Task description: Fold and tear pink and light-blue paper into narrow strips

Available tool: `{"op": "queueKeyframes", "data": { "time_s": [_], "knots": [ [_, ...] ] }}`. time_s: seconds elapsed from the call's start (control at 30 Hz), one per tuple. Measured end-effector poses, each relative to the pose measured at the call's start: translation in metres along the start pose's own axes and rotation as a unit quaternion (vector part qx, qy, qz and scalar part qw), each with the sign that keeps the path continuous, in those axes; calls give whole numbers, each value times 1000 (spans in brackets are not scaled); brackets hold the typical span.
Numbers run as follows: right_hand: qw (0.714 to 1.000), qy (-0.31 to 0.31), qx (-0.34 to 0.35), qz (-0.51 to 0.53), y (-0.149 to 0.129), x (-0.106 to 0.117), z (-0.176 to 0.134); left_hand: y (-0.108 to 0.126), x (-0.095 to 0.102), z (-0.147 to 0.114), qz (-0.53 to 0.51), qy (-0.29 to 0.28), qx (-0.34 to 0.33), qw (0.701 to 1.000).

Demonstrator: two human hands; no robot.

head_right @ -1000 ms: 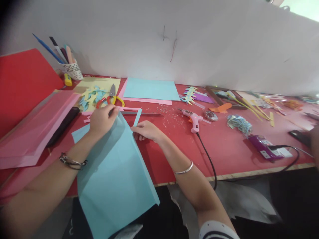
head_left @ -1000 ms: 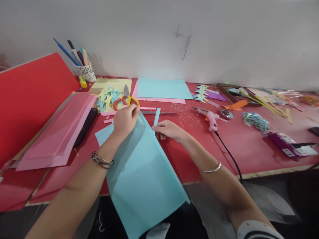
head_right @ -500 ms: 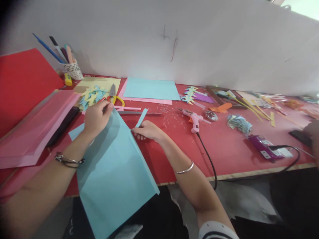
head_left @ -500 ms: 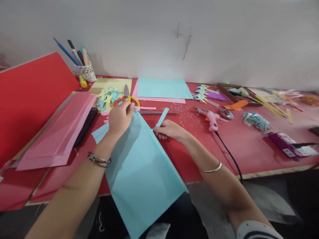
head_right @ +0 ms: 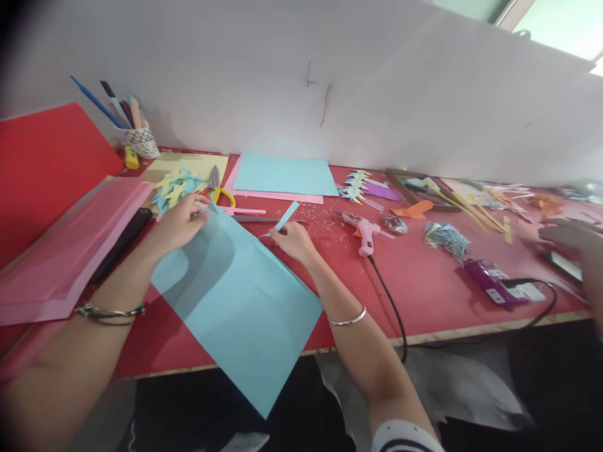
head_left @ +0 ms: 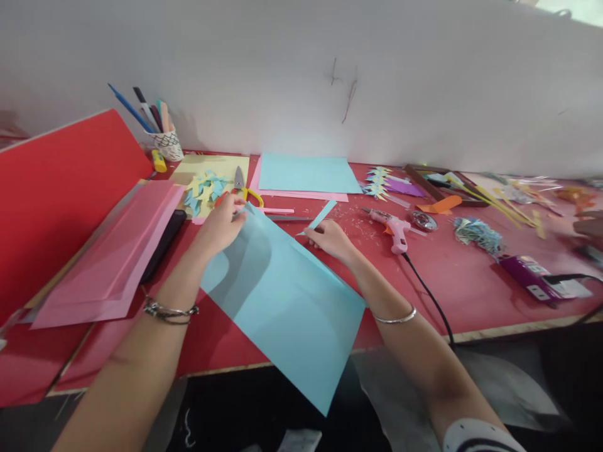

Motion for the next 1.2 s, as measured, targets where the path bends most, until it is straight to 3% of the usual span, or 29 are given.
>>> {"op": "queueKeyframes", "data": {
  "time_s": [0.1,0.2,0.43,0.57,0.67,0.73,0.8,0.9,1.07,1.2],
  "knots": [
    [1000,-23,22,1,-5,3,-1,1,-1,-11,-12,-77,-25,997],
    [996,-73,42,-4,-19,2,-10,4,7,-31,-18,-106,-44,993],
    [963,-146,124,-191,-46,-17,-37,-14,8,-80,65,-84,7,994],
    [913,-189,217,-289,-51,-35,-49,-3,11,-107,235,-53,-5,971],
    [882,-181,245,-359,-52,-38,-56,26,10,-119,333,-2,-124,935],
    [871,-172,247,-389,-54,-39,-60,41,-5,-126,326,-42,-219,919],
    [866,-153,249,-406,-58,-41,-63,48,-24,-132,294,-119,-270,909],
    [871,-114,241,-413,-61,-45,-63,50,-39,-131,274,-186,-253,909],
    [875,-118,180,-434,-57,-54,-56,55,-41,-122,259,-221,-240,909],
    [872,-98,181,-445,-66,-52,-53,53,-43,-119,263,-223,-242,907]
  ]
}}
Point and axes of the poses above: each hand's wrist, its own z-axis towards the middle knuckle, its own x-axis out of the back of the hand, y = z × x, the point moved 7 cm from there along z, towards the middle knuckle, and after that the axes turned 1 degree about y, right-handed, at the moved point
